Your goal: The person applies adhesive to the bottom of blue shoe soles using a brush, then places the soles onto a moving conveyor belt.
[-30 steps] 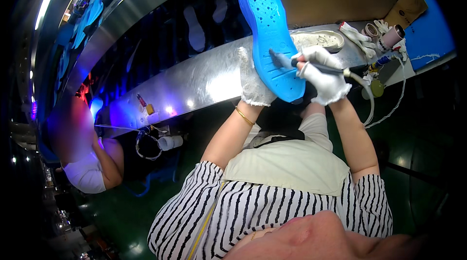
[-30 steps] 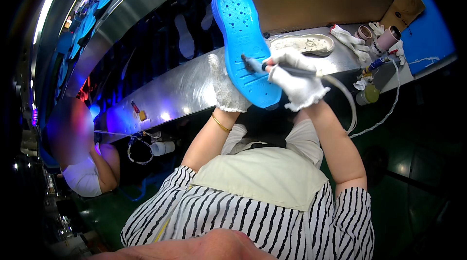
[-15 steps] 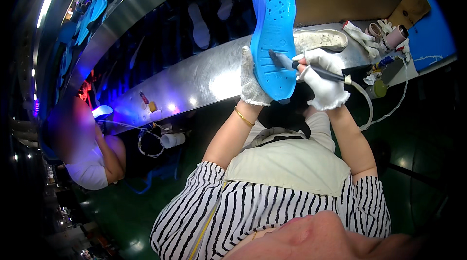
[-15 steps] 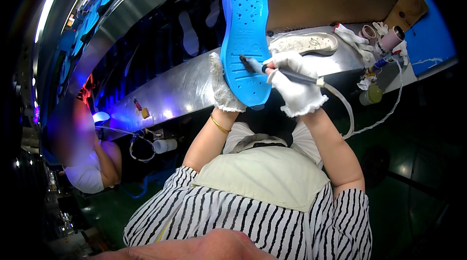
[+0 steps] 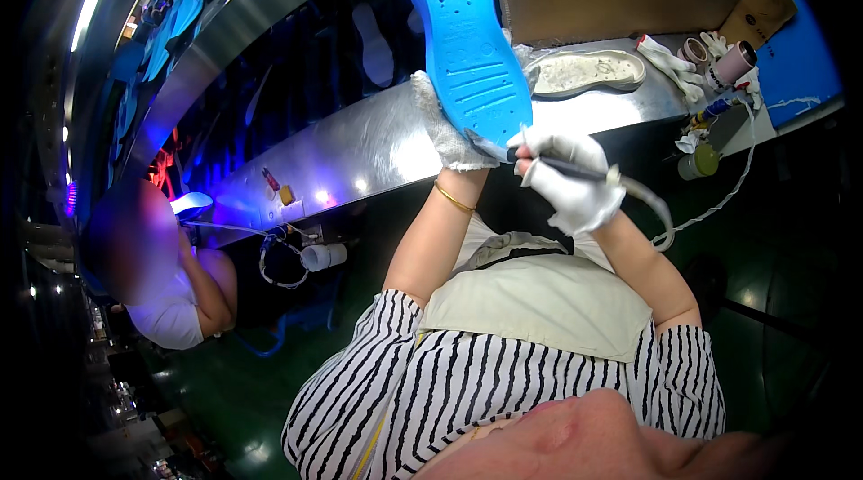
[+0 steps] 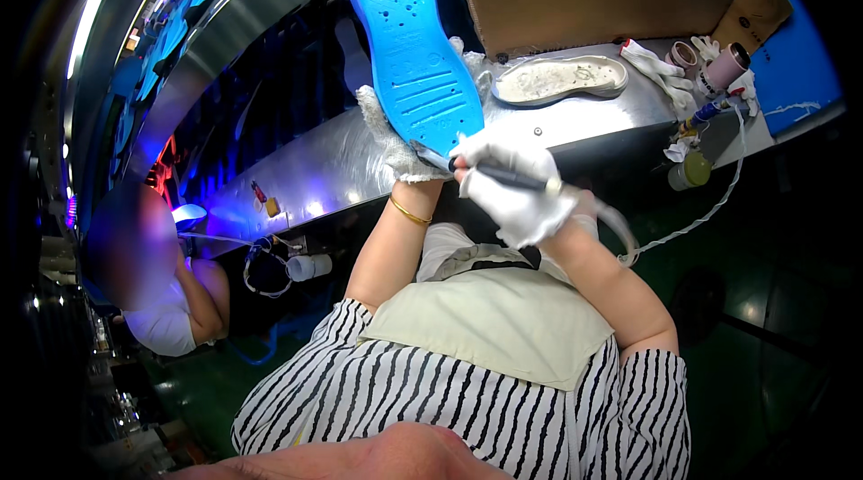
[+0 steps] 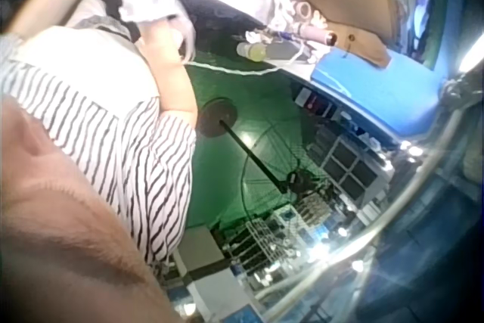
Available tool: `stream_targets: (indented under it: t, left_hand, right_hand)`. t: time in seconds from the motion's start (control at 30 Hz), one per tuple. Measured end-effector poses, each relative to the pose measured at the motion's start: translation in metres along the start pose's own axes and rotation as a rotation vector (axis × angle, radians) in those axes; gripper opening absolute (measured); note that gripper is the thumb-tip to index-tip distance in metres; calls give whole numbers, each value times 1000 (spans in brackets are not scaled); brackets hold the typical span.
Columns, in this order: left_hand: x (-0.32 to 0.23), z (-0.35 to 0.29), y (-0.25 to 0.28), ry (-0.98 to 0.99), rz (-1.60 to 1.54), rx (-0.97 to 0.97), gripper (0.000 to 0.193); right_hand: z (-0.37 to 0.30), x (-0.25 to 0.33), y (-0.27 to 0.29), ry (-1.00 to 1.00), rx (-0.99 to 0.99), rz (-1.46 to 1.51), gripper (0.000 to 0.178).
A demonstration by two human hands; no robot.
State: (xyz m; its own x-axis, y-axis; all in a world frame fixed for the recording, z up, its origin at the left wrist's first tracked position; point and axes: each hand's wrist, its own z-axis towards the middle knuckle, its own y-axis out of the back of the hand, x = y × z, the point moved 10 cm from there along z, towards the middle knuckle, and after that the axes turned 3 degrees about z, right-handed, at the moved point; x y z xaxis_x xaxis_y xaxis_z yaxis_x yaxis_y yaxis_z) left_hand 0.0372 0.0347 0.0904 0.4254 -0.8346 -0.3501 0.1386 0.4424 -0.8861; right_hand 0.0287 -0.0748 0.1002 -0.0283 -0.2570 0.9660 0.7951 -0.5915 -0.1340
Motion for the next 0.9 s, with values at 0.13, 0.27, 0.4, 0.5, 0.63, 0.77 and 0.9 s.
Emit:
stream_targets:
  t: [0.13, 0.27, 0.4, 0.5, 0.63, 0.77, 0.9]
  left_hand:
    - [-8, 0, -3, 8, 62, 15, 88]
    - [-9, 4, -8, 7, 139, 8, 89]
    - [-5, 7, -2, 60, 103, 80, 88]
    - [-6, 10, -4, 72, 126, 81, 90]
    - [-8, 12, -7, 137, 2, 119, 90]
    - [-5, 13, -18, 229, -336, 214, 89]
    - [-7, 20, -7, 221, -103, 108, 88]
  right_hand:
    - [12, -4, 28, 6, -86, 90, 9]
    - [2, -7, 11, 67, 1, -40, 12]
    - [15, -29, 20, -175, 32, 291, 8]
    - [17, 1, 29, 92, 19, -55, 10]
    - [9, -14, 15, -109, 61, -7, 8]
    - [16, -16, 24, -42, 114, 201, 9]
    - [20, 8, 15, 154, 131, -61, 12]
